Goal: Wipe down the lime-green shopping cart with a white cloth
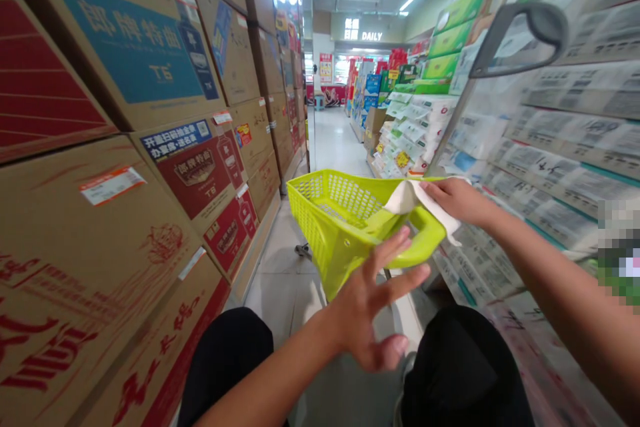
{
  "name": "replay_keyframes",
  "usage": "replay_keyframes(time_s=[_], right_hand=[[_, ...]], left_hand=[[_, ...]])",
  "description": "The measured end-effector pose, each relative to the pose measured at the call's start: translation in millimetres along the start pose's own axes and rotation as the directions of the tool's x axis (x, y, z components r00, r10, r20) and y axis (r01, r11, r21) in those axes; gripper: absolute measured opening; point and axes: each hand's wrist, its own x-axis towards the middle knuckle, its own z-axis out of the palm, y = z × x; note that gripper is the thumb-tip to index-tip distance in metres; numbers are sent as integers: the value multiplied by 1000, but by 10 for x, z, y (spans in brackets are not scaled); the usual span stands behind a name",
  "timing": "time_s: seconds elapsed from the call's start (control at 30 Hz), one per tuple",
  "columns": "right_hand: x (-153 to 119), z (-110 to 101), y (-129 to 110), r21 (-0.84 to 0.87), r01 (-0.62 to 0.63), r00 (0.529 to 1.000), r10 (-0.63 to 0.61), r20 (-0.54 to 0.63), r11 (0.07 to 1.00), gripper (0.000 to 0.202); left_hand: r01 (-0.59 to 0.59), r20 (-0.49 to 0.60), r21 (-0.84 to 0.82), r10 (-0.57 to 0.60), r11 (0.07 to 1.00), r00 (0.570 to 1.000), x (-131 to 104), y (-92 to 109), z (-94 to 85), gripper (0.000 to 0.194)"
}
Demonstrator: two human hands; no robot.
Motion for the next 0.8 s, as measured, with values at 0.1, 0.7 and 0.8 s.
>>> replay_keyframes(time_s=[0.1,0.7,0.8], right_hand=[[-74,-74,-85,85,-133,972,146,-183,988,64],[-888,1458,-884,-355,328,897,-407,-173,875,43],[-827,1558,-825,-306,404,883,-455,-115,862,47]], left_hand=[[-36,58,81,31,996,998,-78,-117,-34,84],[508,252,465,-659,725,709,-536,-997,-711,48],[517,227,584,-737,626,637,-575,-1024,-800,49]])
